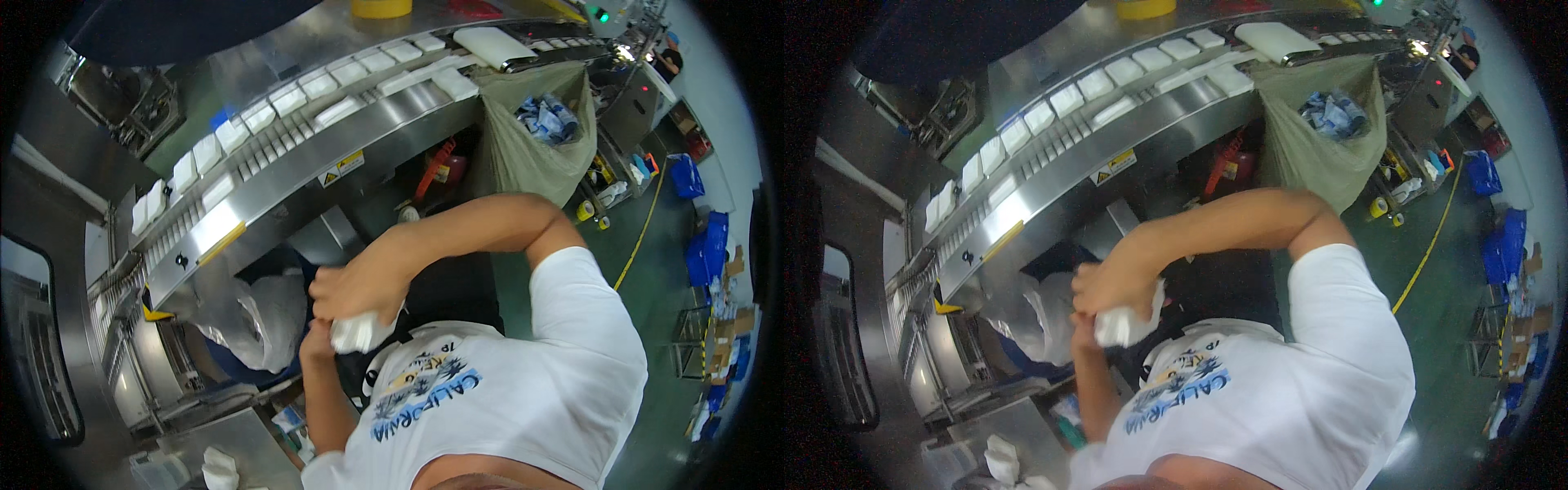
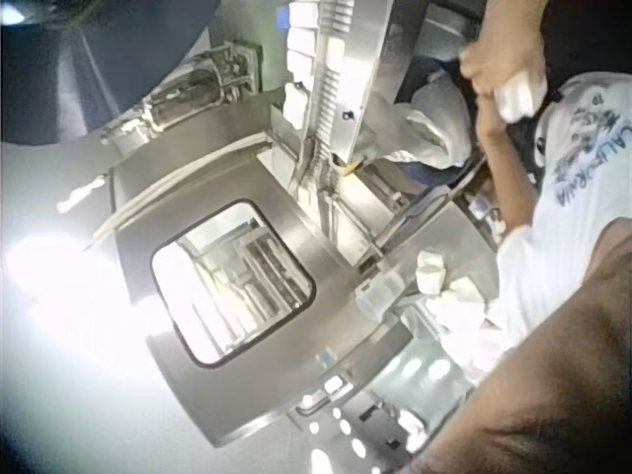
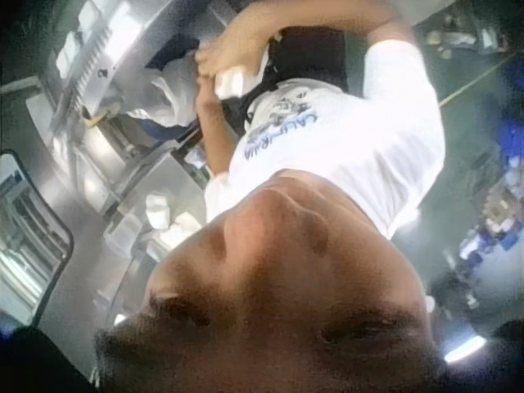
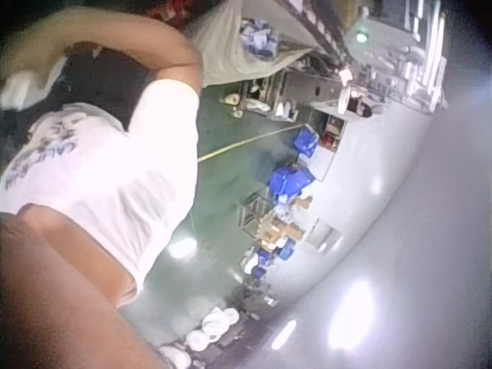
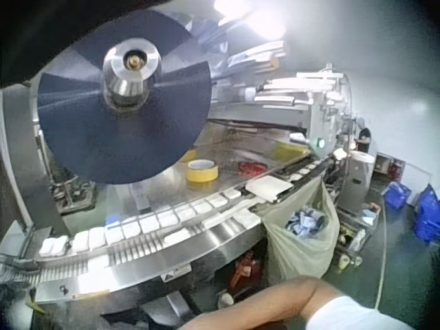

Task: The person stands in a factory setting and repeatedly picks up white folded towels from a conveyor belt. They unfold each towel, refold it into a smaller square, and place it back onto the belt. The person handles the towels one at a time, ensuring they are neatly folded before continuing the process.

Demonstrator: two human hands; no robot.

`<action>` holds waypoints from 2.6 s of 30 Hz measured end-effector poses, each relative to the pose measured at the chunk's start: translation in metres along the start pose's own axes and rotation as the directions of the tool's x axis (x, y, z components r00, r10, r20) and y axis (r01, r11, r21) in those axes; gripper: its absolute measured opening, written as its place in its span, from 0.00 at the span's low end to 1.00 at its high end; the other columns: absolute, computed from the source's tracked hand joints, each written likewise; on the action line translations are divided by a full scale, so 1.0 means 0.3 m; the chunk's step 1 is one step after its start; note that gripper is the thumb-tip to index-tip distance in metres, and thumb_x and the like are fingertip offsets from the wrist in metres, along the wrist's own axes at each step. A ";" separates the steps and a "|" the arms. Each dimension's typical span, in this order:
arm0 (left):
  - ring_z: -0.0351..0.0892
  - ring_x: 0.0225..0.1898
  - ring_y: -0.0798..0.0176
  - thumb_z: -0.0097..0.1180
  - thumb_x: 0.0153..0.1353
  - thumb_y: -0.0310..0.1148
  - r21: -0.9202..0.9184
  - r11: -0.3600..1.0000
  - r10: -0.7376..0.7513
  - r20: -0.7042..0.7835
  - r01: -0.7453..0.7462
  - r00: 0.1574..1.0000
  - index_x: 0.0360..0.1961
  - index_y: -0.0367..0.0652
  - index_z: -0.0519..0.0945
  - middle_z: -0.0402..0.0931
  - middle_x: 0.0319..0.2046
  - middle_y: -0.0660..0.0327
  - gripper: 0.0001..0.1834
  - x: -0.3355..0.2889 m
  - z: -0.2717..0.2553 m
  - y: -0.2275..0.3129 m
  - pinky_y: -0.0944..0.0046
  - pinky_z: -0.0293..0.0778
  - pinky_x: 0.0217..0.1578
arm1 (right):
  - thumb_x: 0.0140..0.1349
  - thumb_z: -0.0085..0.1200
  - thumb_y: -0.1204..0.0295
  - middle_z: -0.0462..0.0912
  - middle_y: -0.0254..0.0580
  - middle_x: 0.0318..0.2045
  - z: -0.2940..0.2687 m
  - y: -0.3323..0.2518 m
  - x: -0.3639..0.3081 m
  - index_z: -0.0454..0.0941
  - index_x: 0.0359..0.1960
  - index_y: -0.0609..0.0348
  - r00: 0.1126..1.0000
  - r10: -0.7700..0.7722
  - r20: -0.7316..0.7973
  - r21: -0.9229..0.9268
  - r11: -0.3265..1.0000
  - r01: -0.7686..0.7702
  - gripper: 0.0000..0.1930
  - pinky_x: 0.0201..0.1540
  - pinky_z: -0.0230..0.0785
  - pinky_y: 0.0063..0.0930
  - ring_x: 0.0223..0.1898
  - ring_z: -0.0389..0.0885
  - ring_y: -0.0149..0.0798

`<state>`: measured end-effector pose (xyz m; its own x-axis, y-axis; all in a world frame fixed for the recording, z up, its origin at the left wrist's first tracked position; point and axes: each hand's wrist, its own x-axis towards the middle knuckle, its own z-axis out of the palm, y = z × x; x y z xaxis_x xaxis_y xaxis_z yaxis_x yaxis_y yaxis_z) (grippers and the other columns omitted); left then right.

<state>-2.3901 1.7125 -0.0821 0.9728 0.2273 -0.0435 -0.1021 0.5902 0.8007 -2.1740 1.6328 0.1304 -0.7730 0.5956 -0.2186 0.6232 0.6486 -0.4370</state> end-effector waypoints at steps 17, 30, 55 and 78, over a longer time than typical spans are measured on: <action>0.69 0.70 0.56 0.79 0.49 0.45 0.222 0.973 0.035 0.118 -0.060 0.992 0.78 0.39 0.60 0.69 0.69 0.52 0.59 0.345 0.363 0.166 0.56 0.63 0.70 | 0.48 0.78 0.70 0.74 0.45 0.66 0.211 0.047 -0.481 0.80 0.60 0.51 0.541 0.262 -0.799 0.173 0.962 -0.211 0.34 0.66 0.66 0.47 0.65 0.73 0.53; 0.69 0.71 0.36 0.62 0.56 0.65 -0.391 0.902 0.169 -0.066 -0.181 0.983 0.78 0.39 0.57 0.68 0.70 0.42 0.58 0.357 0.329 0.096 0.38 0.68 0.70 | 0.60 0.74 0.75 0.86 0.39 0.45 0.294 0.017 -0.490 0.75 0.49 0.58 0.237 0.834 -0.497 0.865 0.499 0.057 0.20 0.49 0.77 0.27 0.46 0.85 0.30; 0.73 0.67 0.45 0.75 0.47 0.54 -0.140 0.990 -0.014 -0.081 0.002 0.997 0.73 0.34 0.63 0.68 0.68 0.49 0.58 0.277 0.356 0.043 0.38 0.84 0.56 | 0.77 0.57 0.66 0.85 0.41 0.42 0.446 0.057 -0.514 0.73 0.58 0.66 0.388 0.901 -0.195 0.979 0.156 0.131 0.18 0.42 0.85 0.30 0.42 0.86 0.31; 0.79 0.47 0.54 0.72 0.52 0.56 -0.233 0.970 0.049 -0.114 -0.074 0.992 0.76 0.40 0.61 0.72 0.62 0.44 0.56 0.313 0.335 -0.027 0.52 0.81 0.45 | 0.63 0.67 0.56 0.85 0.48 0.51 -0.133 1.488 -1.317 0.79 0.57 0.62 -0.246 0.577 -0.779 0.449 0.240 -0.861 0.26 0.53 0.82 0.46 0.47 0.86 0.46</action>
<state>-2.2770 1.6513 -0.0326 0.9366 0.3427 -0.0724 -0.2198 0.7361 0.6402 -1.5857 1.7058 0.0566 0.6415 0.5971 0.4816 0.7618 -0.5700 -0.3079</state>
